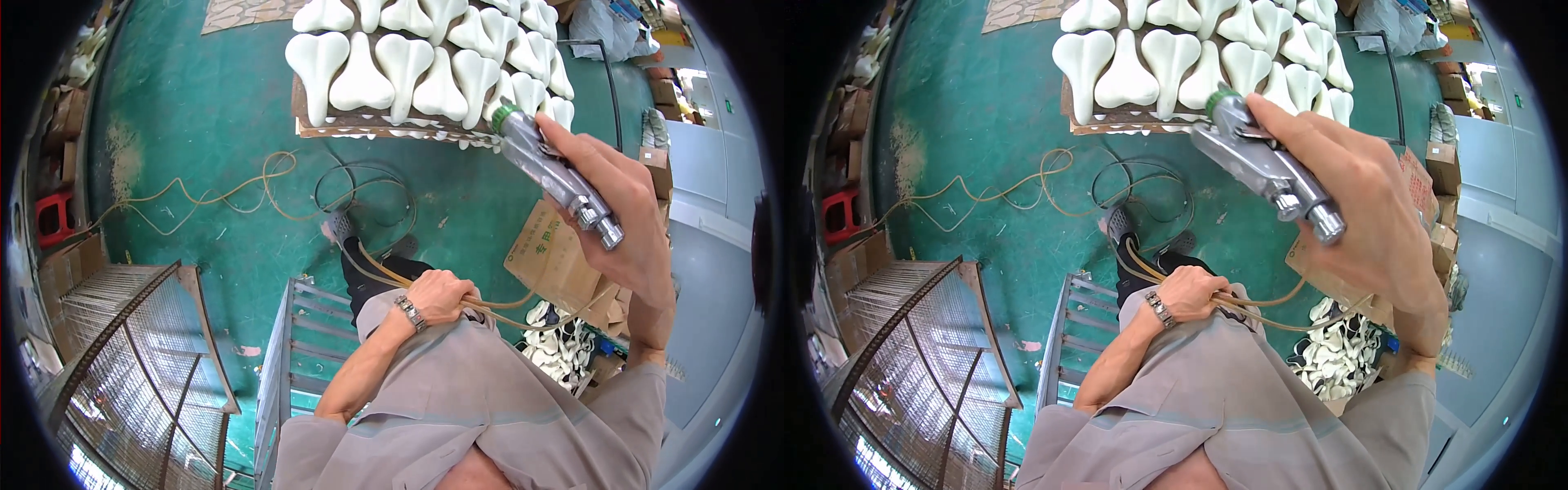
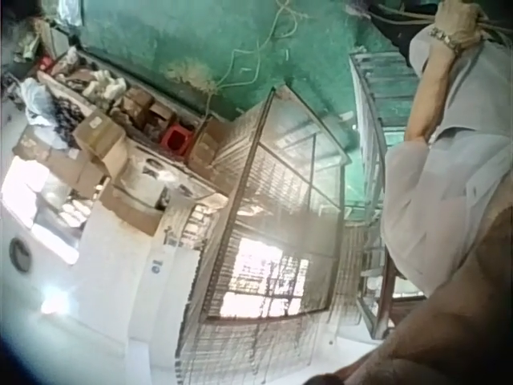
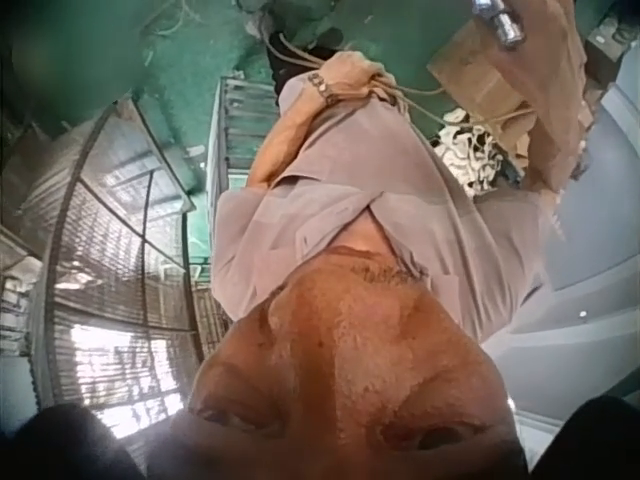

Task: The worker moves trays of bicycle saddle foam onto racks and applies a spray coating.

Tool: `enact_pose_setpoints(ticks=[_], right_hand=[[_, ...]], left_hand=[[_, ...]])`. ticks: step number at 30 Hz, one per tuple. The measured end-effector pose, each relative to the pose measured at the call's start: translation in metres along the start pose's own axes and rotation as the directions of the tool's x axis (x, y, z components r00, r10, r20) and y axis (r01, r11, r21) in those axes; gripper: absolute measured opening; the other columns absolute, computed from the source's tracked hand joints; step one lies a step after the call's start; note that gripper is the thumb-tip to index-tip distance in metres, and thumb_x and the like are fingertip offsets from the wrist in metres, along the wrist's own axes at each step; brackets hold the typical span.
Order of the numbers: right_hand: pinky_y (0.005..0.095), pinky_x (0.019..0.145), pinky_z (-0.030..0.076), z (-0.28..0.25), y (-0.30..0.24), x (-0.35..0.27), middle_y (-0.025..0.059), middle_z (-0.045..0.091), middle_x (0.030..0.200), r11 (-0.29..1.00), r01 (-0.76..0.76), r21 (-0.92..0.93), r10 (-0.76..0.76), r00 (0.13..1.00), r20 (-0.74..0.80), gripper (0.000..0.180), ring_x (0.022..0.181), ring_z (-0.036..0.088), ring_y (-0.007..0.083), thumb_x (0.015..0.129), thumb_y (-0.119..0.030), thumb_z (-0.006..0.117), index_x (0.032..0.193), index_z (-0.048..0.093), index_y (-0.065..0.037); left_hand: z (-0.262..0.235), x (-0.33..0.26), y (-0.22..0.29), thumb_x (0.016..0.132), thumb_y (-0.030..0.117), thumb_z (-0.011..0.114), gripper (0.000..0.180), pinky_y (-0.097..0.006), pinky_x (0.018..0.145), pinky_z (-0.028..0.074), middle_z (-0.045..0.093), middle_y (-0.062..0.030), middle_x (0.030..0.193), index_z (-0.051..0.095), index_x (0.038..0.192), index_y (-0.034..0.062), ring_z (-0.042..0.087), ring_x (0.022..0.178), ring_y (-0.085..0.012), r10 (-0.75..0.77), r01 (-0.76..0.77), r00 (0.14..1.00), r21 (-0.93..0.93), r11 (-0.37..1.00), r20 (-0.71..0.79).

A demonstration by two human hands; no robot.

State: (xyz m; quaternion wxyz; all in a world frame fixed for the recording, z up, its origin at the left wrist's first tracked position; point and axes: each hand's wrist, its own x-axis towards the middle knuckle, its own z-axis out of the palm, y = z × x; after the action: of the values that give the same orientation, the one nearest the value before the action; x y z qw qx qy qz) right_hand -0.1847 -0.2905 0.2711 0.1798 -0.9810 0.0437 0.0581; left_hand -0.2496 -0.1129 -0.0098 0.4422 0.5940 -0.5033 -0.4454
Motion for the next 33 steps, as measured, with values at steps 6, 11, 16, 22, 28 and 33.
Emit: enact_pose_setpoints(ticks=[6, 11, 16, 22, 28, 33], right_hand=[[0.0400, 0.089, 0.053, -0.012, 0.015, -0.032, 0.0207, 0.072, 0.111, 0.995, -0.007, 0.100, -0.019, 0.968, 0.252, 0.073, 0.098, 0.070, 0.0383, 0.070, 0.004, 0.066, 0.143, 0.059, 0.002], [0.0403, 0.087, 0.053, -0.014, 0.034, -0.033, 0.0212, 0.071, 0.106, 1.000, -0.022, 0.020, 0.023, 0.999, -0.039, 0.073, 0.095, 0.070, 0.0374, 0.070, 0.000, 0.069, 0.142, 0.060, 0.002], [0.0410, 0.080, 0.054, -0.020, 0.048, -0.062, 0.0210, 0.070, 0.103, 0.989, 0.083, 0.119, -0.096, 0.990, 0.100, 0.073, 0.090, 0.069, 0.0390, 0.070, -0.002, 0.070, 0.142, 0.058, 0.006], [0.0438, 0.078, 0.055, -0.042, 0.090, -0.092, 0.0221, 0.070, 0.103, 0.979, 0.097, 0.179, -0.128, 0.978, 0.168, 0.078, 0.089, 0.069, 0.0416, 0.066, 0.004, 0.069, 0.142, 0.056, 0.006], [0.0381, 0.082, 0.054, -0.054, 0.179, -0.117, 0.0218, 0.069, 0.104, 0.993, 0.071, 0.092, -0.070, 0.997, -0.017, 0.067, 0.093, 0.071, 0.0353, 0.073, -0.001, 0.068, 0.139, 0.061, 0.004], [0.0399, 0.084, 0.053, -0.071, 0.246, -0.145, 0.0211, 0.070, 0.105, 0.969, 0.173, 0.176, -0.216, 0.941, 0.260, 0.076, 0.094, 0.068, 0.0421, 0.068, 0.007, 0.064, 0.143, 0.059, 0.002]], left_hand=[[0.007, 0.007, 0.003, 0.077, 0.009, 0.068, 0.018, -0.050, 0.067, 0.053, 0.071, -0.0162, 0.076, 0.076, 0.093, 0.0105, 0.069, 0.075, -0.0390, -0.008, 0.008, 0.999, -0.005, 1.000, 0.034], [0.018, 0.017, 0.010, 0.078, 0.011, 0.068, 0.018, -0.050, 0.067, 0.054, 0.072, -0.0156, 0.076, 0.077, 0.094, 0.0116, 0.069, 0.074, -0.0385, 0.014, -0.017, 0.996, 0.029, 0.999, 0.083], [0.028, 0.030, 0.015, 0.078, 0.011, 0.068, 0.018, -0.049, 0.067, 0.054, 0.072, -0.0153, 0.076, 0.077, 0.094, 0.0122, 0.069, 0.074, -0.0385, -0.034, 0.028, 0.995, 0.072, 0.997, 0.090], [0.057, 0.062, 0.027, 0.078, 0.010, 0.068, 0.019, -0.050, 0.067, 0.054, 0.072, -0.0159, 0.076, 0.077, 0.095, 0.0111, 0.069, 0.074, -0.0387, -0.026, 0.013, 0.992, 0.110, 0.994, 0.121], [0.095, 0.118, 0.041, 0.077, 0.009, 0.068, 0.020, -0.050, 0.067, 0.054, 0.072, -0.0159, 0.076, 0.077, 0.095, 0.0116, 0.070, 0.075, -0.0383, -0.083, 0.080, 0.996, 0.099, 0.992, 0.027], [0.150, 0.187, 0.052, 0.079, 0.011, 0.069, 0.020, -0.050, 0.067, 0.054, 0.071, -0.0145, 0.076, 0.077, 0.098, 0.0136, 0.069, 0.075, -0.0381, -0.149, 0.158, 0.986, 0.127, 0.979, -0.076]])
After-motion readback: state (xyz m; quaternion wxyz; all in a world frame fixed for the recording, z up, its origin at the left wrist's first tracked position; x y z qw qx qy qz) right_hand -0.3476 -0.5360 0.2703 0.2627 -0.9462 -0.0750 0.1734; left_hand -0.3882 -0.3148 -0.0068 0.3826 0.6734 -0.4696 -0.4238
